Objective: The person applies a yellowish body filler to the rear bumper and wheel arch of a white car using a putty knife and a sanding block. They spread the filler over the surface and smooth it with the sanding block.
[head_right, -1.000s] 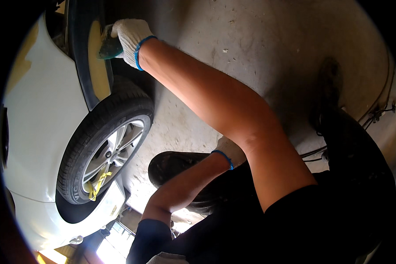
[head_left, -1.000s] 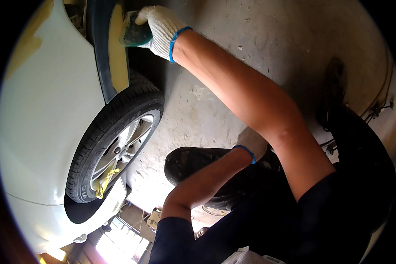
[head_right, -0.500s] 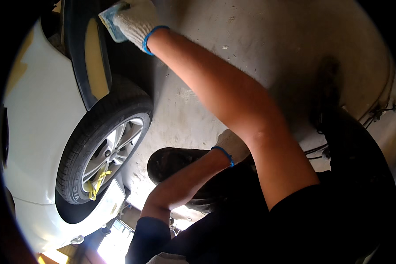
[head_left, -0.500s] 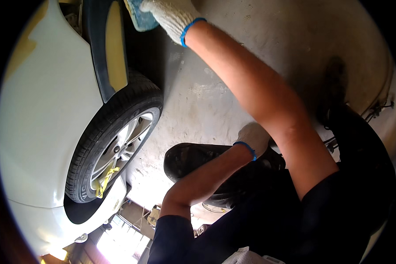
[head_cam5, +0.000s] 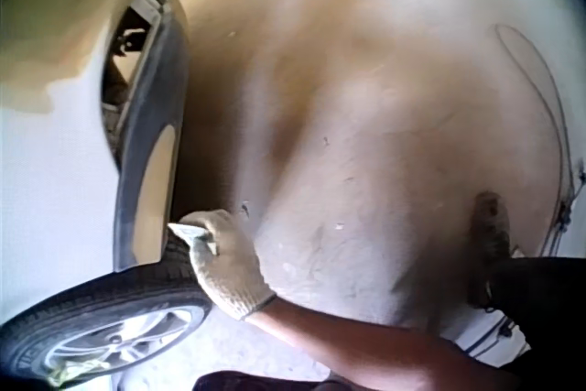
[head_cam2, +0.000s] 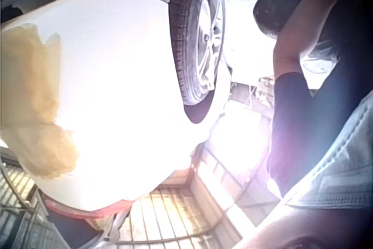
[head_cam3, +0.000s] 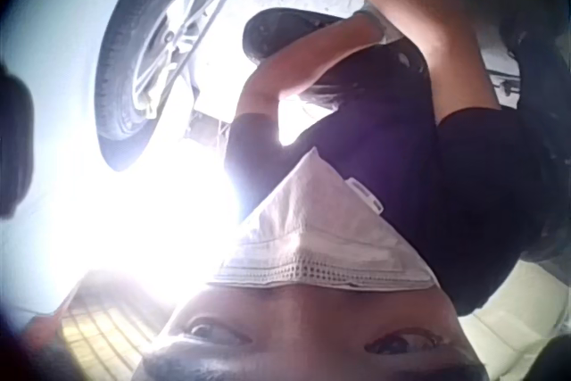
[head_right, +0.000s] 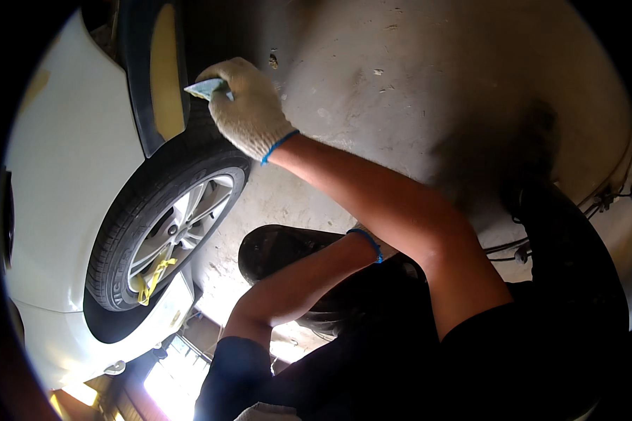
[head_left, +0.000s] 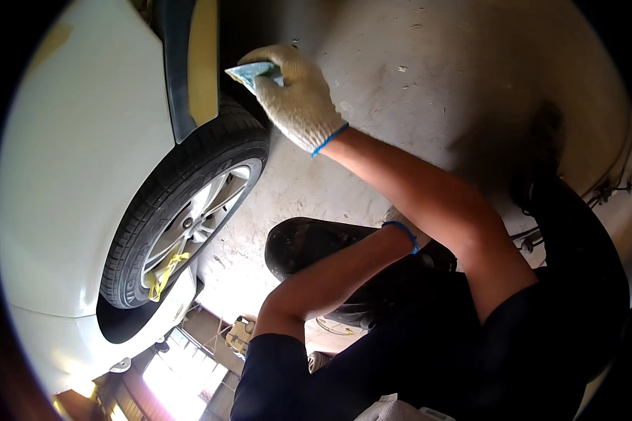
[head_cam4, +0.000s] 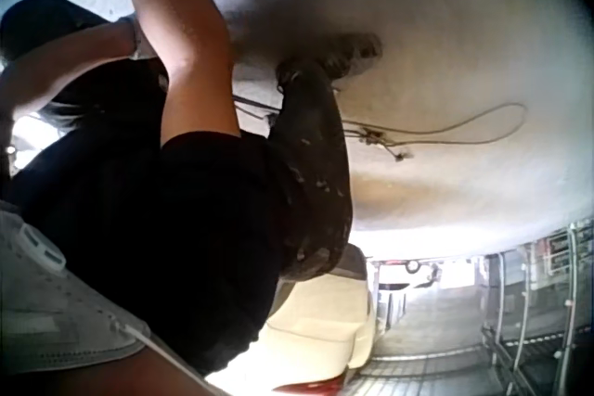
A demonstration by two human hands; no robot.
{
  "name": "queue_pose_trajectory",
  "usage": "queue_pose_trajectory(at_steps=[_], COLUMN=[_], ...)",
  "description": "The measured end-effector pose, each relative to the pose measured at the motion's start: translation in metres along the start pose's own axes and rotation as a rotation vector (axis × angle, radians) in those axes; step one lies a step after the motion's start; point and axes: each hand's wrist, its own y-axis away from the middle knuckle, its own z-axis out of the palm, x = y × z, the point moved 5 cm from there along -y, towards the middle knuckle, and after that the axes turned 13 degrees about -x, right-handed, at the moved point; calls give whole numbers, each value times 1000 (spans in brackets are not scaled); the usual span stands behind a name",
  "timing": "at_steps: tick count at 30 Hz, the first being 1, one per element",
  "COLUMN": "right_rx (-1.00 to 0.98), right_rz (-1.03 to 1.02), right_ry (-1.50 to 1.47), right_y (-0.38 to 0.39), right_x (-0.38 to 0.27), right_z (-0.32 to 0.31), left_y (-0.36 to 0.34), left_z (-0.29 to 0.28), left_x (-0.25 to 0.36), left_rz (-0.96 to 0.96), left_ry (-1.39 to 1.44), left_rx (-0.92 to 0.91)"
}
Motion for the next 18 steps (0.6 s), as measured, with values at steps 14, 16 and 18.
queue_pose_trajectory(at_steps=[14, 16, 18], right_rx=[-15, -26, 52], right_rz=[-217, -225, -266], right_ry=[312, 272, 279], right_y=[39, 42, 39], right_x=[5, 11, 7], right_z=[58, 57, 51], left_y=[22, 21, 25], left_z=[2, 2, 1], left_x=[-2, -2, -2], left_rz=[35, 40, 38], left_ry=[38, 39, 39], left_rx=[91, 89, 95])
